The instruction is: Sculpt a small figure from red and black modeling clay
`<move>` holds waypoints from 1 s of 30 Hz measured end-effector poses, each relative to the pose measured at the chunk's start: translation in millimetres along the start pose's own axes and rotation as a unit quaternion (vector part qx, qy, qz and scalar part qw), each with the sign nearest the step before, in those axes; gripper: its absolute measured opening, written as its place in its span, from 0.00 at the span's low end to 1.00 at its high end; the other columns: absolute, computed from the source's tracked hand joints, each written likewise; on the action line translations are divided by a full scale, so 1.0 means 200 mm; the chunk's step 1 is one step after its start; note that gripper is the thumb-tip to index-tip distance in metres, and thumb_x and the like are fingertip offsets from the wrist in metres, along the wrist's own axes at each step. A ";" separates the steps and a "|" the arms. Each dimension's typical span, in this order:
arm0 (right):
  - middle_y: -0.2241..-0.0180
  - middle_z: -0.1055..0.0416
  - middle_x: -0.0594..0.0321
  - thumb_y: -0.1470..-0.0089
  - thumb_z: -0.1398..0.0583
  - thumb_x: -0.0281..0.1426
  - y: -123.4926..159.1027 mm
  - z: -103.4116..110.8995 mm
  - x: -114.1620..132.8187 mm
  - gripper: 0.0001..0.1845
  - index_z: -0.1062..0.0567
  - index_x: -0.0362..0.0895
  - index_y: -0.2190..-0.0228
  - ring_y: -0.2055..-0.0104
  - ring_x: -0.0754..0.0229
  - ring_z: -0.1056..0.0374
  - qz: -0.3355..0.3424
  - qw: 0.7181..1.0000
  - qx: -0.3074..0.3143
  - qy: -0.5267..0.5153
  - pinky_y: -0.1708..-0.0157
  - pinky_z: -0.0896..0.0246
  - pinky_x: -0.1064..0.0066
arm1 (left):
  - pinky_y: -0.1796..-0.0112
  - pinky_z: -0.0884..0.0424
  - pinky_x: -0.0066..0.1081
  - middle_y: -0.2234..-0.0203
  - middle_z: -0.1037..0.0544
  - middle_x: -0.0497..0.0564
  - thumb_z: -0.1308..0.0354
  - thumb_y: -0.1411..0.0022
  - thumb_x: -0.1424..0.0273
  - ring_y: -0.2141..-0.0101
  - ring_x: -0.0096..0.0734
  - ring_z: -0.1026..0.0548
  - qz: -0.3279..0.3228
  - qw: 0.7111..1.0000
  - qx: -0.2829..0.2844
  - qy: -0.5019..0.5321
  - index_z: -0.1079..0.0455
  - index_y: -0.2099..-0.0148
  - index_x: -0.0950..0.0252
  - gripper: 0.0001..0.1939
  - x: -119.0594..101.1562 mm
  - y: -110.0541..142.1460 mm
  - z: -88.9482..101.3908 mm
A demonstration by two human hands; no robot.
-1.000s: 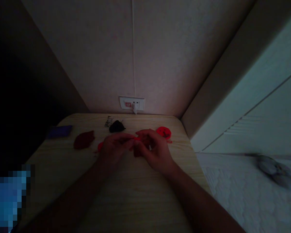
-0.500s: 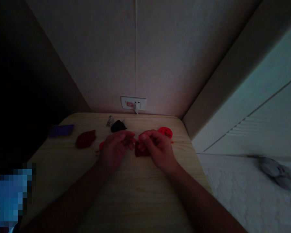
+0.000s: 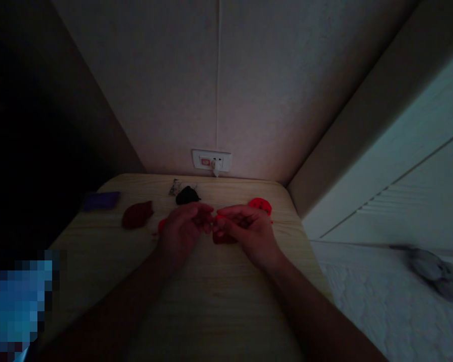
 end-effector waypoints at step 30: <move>0.72 0.17 0.63 0.53 0.24 0.36 -0.01 -0.02 0.01 0.11 0.15 0.47 0.66 0.73 0.62 0.22 0.015 1.000 0.005 0.011 0.73 0.24 0.73 | 0.73 0.30 0.30 0.76 0.19 0.55 0.34 0.46 0.65 0.76 0.31 0.24 -0.001 1.000 0.012 0.011 0.17 0.66 0.69 0.12 0.01 0.00 0.00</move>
Point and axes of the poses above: each hand's wrist, its own y-axis away from the middle knuckle, its own z-axis out of the back of the hand, x = y × z, the point moved 5 cm from there along -y, towards the middle knuckle
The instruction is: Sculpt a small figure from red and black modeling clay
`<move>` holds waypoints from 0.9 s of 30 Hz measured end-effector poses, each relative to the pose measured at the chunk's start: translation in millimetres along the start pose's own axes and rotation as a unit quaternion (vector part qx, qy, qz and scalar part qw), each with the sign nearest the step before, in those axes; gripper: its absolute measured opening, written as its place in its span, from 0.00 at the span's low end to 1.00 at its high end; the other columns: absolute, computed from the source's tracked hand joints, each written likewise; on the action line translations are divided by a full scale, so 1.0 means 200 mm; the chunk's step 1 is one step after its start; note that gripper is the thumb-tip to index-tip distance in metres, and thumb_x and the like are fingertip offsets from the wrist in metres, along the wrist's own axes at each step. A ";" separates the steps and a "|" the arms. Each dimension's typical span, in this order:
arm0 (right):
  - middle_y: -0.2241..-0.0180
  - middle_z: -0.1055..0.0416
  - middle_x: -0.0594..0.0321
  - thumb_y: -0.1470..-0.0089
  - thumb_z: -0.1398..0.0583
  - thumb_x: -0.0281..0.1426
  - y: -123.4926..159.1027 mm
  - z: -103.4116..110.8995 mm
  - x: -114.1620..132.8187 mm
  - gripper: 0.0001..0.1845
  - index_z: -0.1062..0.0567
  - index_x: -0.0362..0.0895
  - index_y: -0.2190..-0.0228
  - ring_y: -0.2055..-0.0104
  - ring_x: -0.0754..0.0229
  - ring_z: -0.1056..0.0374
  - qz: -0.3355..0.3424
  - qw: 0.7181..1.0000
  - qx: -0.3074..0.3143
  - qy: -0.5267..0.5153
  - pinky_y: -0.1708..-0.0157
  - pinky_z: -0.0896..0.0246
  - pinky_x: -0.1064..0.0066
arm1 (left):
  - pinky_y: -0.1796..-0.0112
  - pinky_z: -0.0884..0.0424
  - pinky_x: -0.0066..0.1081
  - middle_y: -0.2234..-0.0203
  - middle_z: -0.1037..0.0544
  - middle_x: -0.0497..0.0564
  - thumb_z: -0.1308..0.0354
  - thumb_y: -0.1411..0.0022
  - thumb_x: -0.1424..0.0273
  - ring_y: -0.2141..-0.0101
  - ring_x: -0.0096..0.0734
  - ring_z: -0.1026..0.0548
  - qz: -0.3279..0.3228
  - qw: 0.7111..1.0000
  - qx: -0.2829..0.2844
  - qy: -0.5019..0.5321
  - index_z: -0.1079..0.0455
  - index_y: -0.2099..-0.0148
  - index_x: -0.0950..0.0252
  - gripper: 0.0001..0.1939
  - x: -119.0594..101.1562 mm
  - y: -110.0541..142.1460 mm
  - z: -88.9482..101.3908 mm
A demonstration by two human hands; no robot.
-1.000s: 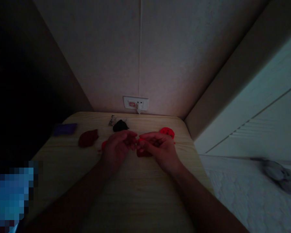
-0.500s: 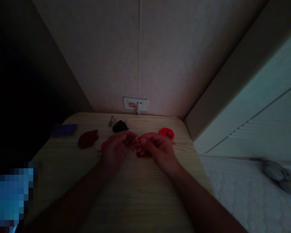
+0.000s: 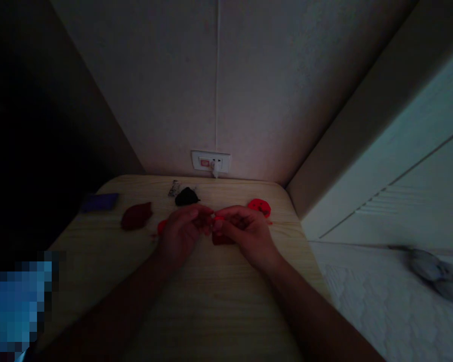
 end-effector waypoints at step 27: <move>0.67 0.17 0.60 0.43 0.30 0.30 0.05 0.01 0.09 0.05 0.15 0.48 0.62 0.68 0.58 0.23 0.213 0.936 -0.012 0.280 0.70 0.28 0.68 | 0.72 0.31 0.27 0.79 0.21 0.48 0.27 0.46 0.66 0.77 0.25 0.27 -0.036 0.992 -0.002 -0.123 0.18 0.67 0.65 0.08 0.03 -0.01 0.02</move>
Point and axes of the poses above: each hand's wrist, its own y-axis away from the middle knuckle, its own z-axis out of the back of the hand, x = y × z, the point moved 5 cm from there along -y, towards the middle knuckle
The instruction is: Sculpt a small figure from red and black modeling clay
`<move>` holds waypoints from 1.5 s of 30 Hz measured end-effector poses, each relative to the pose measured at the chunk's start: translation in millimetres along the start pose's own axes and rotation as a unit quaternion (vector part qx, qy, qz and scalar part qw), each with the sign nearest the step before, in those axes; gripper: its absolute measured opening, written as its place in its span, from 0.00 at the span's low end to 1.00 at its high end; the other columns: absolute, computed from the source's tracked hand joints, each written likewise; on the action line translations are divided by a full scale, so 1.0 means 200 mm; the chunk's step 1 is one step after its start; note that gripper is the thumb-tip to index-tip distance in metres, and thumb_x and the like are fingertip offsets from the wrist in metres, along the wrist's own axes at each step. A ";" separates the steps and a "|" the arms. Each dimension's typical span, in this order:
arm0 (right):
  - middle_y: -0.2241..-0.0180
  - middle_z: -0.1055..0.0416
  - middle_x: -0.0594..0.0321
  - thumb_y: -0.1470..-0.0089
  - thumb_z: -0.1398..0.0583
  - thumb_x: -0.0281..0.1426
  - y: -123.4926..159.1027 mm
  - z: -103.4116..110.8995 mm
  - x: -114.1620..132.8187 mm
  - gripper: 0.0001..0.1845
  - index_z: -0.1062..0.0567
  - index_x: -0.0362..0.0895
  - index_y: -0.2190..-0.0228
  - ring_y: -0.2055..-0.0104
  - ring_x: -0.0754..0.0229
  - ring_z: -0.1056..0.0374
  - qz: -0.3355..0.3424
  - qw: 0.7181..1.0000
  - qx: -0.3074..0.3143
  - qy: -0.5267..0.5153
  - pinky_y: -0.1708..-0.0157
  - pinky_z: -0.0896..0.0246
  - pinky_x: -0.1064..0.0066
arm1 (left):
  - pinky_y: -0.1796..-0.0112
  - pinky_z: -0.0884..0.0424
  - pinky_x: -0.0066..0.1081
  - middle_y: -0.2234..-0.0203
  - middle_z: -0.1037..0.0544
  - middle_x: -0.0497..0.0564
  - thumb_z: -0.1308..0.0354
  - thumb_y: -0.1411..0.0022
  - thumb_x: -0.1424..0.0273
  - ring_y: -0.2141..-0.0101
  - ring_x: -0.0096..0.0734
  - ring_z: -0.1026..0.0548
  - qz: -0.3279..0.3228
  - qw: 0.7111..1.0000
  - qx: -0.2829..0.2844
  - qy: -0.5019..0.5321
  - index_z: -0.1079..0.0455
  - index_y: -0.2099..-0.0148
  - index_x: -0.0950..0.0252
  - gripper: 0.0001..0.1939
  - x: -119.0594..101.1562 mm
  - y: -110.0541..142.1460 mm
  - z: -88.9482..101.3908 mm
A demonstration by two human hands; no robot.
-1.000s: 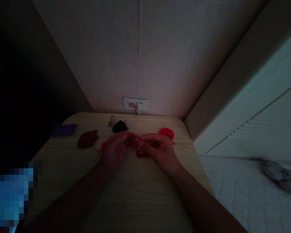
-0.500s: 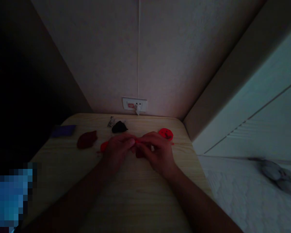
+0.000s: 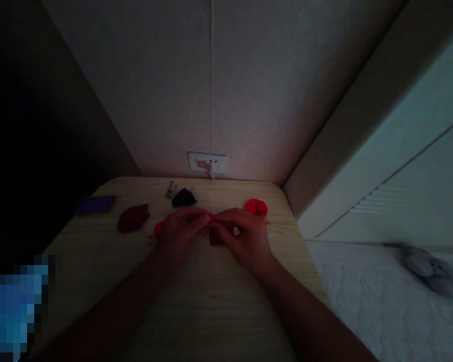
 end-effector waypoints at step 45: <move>0.74 0.18 0.61 0.46 0.28 0.42 -0.03 -0.03 -0.04 0.13 0.16 0.45 0.66 0.74 0.61 0.23 -0.165 0.971 -0.007 -0.174 0.72 0.24 0.71 | 0.70 0.27 0.27 0.75 0.18 0.49 0.24 0.50 0.67 0.75 0.25 0.25 0.001 1.000 -0.011 0.012 0.17 0.64 0.64 0.10 -0.01 0.00 0.00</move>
Point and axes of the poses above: each hand's wrist, its own y-axis away from the middle knuckle, its own z-axis out of the back of the hand, x = y × z, the point moved 5 cm from there along -y, towards the middle knuckle
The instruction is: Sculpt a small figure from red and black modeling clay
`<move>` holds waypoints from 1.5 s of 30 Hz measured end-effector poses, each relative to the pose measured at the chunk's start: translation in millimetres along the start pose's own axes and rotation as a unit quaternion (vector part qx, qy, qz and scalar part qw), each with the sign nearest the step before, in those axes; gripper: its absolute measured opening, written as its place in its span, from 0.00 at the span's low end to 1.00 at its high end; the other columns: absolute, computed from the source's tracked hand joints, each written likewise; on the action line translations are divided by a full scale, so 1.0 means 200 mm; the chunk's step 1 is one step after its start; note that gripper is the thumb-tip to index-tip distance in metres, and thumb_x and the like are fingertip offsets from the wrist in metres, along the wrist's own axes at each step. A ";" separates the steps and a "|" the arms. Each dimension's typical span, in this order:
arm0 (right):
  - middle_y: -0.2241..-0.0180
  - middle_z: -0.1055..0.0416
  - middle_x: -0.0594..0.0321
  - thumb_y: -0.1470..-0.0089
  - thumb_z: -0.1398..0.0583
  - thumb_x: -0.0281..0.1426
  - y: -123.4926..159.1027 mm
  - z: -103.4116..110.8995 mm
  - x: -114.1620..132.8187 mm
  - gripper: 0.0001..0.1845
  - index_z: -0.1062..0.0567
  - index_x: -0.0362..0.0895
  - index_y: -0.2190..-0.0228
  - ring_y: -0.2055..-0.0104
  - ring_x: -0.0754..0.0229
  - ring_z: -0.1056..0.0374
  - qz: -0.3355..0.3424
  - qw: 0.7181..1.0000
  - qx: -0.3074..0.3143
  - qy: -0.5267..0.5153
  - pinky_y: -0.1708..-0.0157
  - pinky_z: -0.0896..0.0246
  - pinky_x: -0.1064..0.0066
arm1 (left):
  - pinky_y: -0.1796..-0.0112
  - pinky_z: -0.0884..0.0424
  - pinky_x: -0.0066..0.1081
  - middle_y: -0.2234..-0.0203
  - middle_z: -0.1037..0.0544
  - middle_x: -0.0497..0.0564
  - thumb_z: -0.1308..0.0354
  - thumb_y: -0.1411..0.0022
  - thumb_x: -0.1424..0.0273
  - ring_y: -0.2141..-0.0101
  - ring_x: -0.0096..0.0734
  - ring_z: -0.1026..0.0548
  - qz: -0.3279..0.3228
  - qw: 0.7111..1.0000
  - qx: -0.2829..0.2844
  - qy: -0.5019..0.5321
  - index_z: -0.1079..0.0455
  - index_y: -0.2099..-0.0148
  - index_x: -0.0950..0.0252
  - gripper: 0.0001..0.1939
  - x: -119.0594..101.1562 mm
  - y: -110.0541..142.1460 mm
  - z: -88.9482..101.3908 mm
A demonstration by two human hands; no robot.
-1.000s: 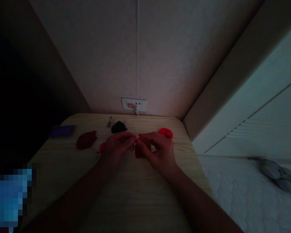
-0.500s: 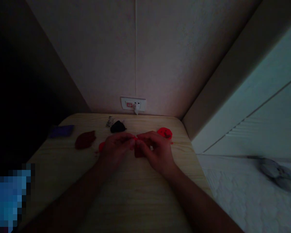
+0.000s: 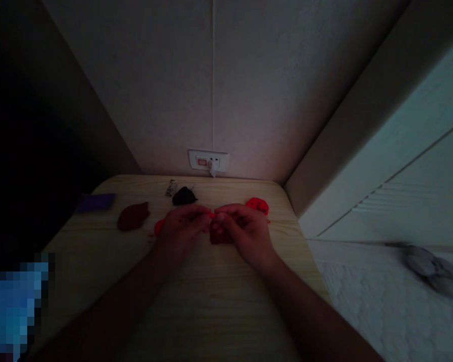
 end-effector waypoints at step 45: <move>0.73 0.17 0.62 0.48 0.26 0.34 0.01 -0.02 -0.02 0.10 0.17 0.45 0.65 0.74 0.61 0.21 -0.031 0.990 0.087 -0.106 0.73 0.22 0.72 | 0.72 0.31 0.28 0.77 0.19 0.49 0.20 0.54 0.63 0.77 0.25 0.26 0.091 0.987 0.073 0.110 0.21 0.69 0.67 0.16 0.01 0.02 -0.06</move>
Point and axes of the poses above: each hand's wrist, its own y-axis away from the middle knuckle, its own z-axis out of the back of the hand, x = y × z, the point moved 5 cm from there along -y, towards the middle knuckle
